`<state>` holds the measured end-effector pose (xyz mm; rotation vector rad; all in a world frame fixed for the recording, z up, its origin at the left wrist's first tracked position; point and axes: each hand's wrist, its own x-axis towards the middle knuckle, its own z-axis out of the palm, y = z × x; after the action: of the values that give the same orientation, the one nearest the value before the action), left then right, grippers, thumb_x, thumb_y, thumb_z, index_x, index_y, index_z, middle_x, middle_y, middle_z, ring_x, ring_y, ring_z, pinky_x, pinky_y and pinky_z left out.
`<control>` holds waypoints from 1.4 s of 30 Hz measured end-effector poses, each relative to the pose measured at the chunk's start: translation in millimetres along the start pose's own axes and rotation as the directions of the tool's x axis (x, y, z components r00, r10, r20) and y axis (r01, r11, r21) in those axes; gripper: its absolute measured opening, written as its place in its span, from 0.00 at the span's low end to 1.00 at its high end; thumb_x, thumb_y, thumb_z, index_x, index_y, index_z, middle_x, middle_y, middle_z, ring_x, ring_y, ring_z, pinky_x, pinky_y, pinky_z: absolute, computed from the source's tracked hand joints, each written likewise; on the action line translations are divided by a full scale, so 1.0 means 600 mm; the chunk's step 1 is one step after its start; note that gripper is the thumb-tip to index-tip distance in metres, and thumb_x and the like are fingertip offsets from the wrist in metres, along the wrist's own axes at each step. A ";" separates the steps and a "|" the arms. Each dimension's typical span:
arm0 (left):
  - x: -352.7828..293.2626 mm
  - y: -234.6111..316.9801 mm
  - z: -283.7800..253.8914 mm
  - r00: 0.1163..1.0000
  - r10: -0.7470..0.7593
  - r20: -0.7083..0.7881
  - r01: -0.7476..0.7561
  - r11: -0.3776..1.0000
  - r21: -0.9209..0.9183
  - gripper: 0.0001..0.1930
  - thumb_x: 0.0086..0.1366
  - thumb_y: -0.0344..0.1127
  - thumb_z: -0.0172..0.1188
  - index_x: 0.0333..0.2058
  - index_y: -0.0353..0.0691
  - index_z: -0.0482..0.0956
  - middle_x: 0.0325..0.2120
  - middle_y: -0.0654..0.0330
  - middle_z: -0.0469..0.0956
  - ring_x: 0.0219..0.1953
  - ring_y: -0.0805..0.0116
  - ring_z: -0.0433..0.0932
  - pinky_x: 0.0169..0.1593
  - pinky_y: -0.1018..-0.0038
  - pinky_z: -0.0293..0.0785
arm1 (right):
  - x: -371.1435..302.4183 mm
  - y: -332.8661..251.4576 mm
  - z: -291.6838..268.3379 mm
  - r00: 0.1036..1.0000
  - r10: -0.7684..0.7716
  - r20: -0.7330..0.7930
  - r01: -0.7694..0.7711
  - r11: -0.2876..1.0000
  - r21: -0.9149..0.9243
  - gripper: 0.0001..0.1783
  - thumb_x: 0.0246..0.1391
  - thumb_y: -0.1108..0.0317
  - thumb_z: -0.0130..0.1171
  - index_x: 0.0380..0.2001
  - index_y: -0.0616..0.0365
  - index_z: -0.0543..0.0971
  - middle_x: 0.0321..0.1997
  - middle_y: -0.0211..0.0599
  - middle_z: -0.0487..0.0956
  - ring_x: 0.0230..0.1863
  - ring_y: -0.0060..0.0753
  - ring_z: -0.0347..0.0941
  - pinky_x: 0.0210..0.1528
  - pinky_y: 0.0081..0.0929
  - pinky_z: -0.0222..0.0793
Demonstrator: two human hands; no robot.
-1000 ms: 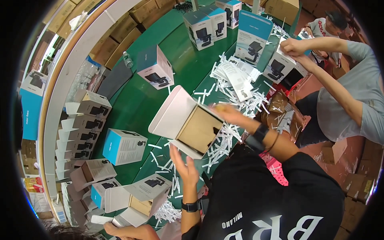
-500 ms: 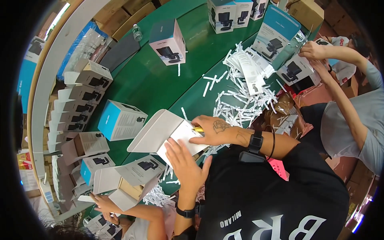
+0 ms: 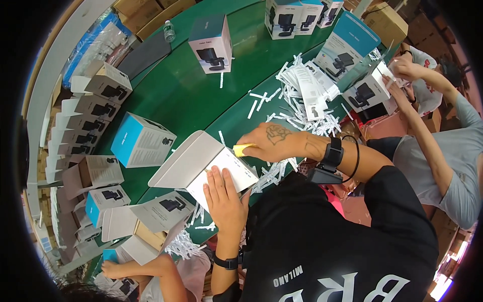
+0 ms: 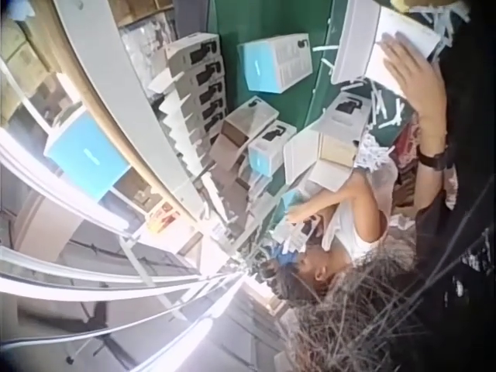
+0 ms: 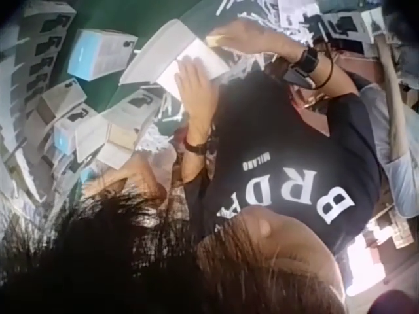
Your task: The person uses a utility knife to cut tape on various blue and white boxes, opening them to insert manuals and cardboard dividers. After preparing each box, the person sets it aside on the green work surface.
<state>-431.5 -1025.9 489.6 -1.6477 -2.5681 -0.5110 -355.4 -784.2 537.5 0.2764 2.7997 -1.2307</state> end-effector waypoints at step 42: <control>-0.016 -0.018 0.002 0.994 -0.057 -0.096 0.048 0.994 -0.096 0.42 0.54 0.45 0.73 0.66 0.35 0.68 0.69 0.47 0.65 0.70 0.45 0.64 0.69 0.48 0.57 | -0.034 -0.039 -0.056 0.645 -0.033 0.764 -0.006 0.999 0.048 0.24 0.56 0.47 0.66 0.24 0.59 0.77 0.19 0.38 0.77 0.23 0.50 0.75 0.28 0.40 0.69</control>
<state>-436.9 -1038.0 483.9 -1.5426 -2.5585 -0.7078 -339.9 -777.7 579.9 -0.2341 2.0197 -1.0632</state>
